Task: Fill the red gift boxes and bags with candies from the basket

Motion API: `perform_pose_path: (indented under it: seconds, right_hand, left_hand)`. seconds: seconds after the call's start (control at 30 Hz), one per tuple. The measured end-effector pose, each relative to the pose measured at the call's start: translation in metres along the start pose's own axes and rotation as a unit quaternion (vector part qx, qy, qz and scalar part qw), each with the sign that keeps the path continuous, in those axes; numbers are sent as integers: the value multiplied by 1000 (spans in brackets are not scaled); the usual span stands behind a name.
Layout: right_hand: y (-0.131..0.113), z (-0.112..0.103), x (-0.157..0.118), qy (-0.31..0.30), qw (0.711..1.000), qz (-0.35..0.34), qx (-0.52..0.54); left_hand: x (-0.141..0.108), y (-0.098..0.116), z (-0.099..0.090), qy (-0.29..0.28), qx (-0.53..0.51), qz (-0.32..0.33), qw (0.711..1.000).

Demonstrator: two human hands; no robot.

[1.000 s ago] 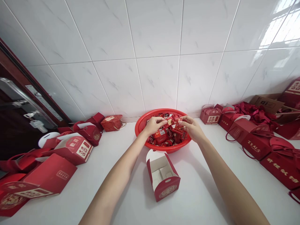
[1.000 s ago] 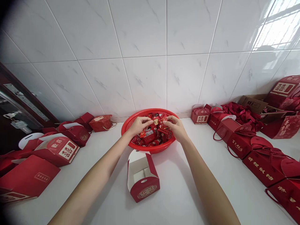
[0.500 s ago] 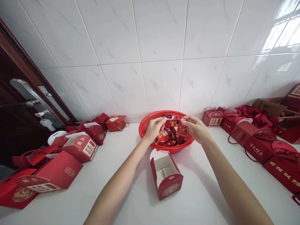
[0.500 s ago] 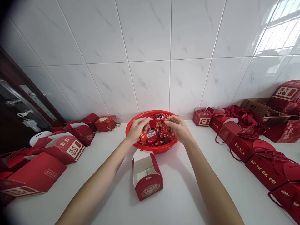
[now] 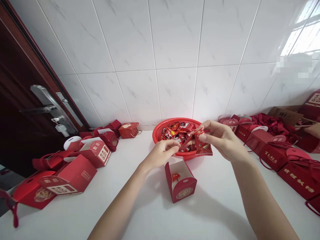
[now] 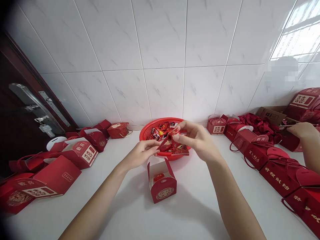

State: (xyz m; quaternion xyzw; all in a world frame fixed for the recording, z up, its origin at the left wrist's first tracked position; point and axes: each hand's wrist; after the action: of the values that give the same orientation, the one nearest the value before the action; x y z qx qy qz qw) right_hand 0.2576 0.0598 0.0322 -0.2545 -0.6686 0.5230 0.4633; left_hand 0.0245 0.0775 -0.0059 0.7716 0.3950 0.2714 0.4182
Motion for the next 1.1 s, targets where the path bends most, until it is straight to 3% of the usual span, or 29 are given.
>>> perform_pose_path:
  seconds: [0.17,0.3,0.47,0.6,0.7,0.83,0.93,1.1]
  right_hand:
    - [0,19,-3,-63,997,33,-3]
    - [7,35,0,-120,992,43,-12]
    - [20,48,2,-151,980,50,-123]
    - [21,48,0,-166,968,63,-178]
    - [19,46,0,-143,977,50,-149]
    - [19,48,4,-82,995,6,-63]
    - [22,54,6,-15,999,-23,-25]
    - [26,61,6,54,996,-63,11]
  left_hand:
    - [-23,12,-13,-112,113,-26,987]
    - [-29,12,-27,-180,127,-15,975]
    - [-28,3,-46,-228,117,-83,963]
    - [-30,0,-50,-242,116,-87,959]
    - [-32,1,-47,-237,126,-80,960]
    - [-32,7,-39,-179,112,-18,977]
    - [-30,12,-30,-163,12,35,986]
    - [-23,12,-14,-130,-121,25,984]
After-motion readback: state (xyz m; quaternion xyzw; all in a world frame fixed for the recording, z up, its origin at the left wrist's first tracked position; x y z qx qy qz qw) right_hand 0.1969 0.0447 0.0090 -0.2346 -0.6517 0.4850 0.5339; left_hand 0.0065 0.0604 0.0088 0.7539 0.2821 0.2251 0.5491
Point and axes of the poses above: each hand's wrist, its own x-axis towards the middle knuckle, its own z-axis out of the palm, y = z × x, and after that the axes turned 9 degrees about -y, right-handed
